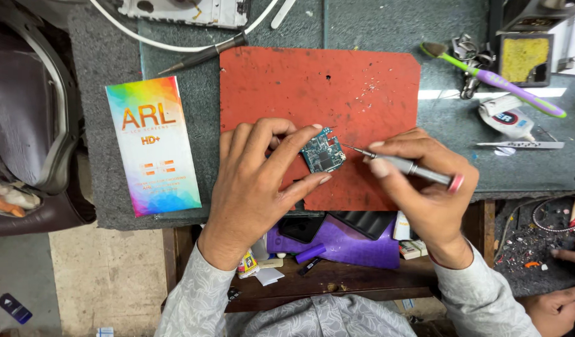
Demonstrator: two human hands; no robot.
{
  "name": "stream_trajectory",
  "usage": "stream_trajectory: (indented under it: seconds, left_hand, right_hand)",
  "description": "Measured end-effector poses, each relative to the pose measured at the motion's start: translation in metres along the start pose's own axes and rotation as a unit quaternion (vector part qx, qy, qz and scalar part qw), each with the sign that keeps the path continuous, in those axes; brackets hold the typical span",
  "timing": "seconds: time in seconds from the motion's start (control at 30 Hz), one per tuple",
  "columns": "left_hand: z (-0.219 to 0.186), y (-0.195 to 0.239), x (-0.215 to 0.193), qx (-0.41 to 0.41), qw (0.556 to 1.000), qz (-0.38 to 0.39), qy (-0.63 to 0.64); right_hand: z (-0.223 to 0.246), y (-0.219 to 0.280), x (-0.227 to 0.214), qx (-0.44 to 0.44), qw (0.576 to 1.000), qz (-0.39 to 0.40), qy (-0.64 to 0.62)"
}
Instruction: The person cleans a small circuit board with a toothbrush, then uses a hot air gun to heat the board. They use tweezers to remove a small component and apply flux from a small container before reheating the area.
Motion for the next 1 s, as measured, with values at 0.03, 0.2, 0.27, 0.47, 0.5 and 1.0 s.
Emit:
stream_trajectory:
  seconds: [0.03,0.2,0.27,0.47,0.5,1.0]
  left_hand:
    - [0.001,0.0,0.0,0.0,1.0,-0.001,0.002]
    - [0.003,0.0,0.0,-0.003,1.0,0.007,0.006]
    - [0.002,-0.001,0.0,-0.002,1.0,0.012,0.002]
    - [0.003,-0.002,0.001,-0.014,1.0,0.023,-0.011]
    - [0.004,-0.001,0.001,-0.014,1.0,0.025,-0.011]
    - [0.006,-0.002,0.002,-0.024,0.998,0.047,-0.016]
  right_hand:
    - [0.0,0.001,0.002,0.026,0.999,0.001,-0.028]
    - [0.006,-0.001,0.009,0.069,0.997,0.023,-0.026]
    - [0.01,-0.005,0.011,0.061,0.997,0.036,0.003]
    - [0.008,-0.012,0.018,0.049,0.997,0.04,0.035]
    - [0.008,-0.012,0.018,0.049,0.997,0.038,0.045]
    - [0.011,-0.017,0.02,0.039,0.996,0.055,0.063]
Point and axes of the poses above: each hand's wrist, its own y-axis away from the middle knuckle, its own x-axis out of the palm, z = x × y, the point moved 2 cm from there along -y, towards the middle knuckle, and after that the axes turned 5 degrees about y, right-handed, at the moved point
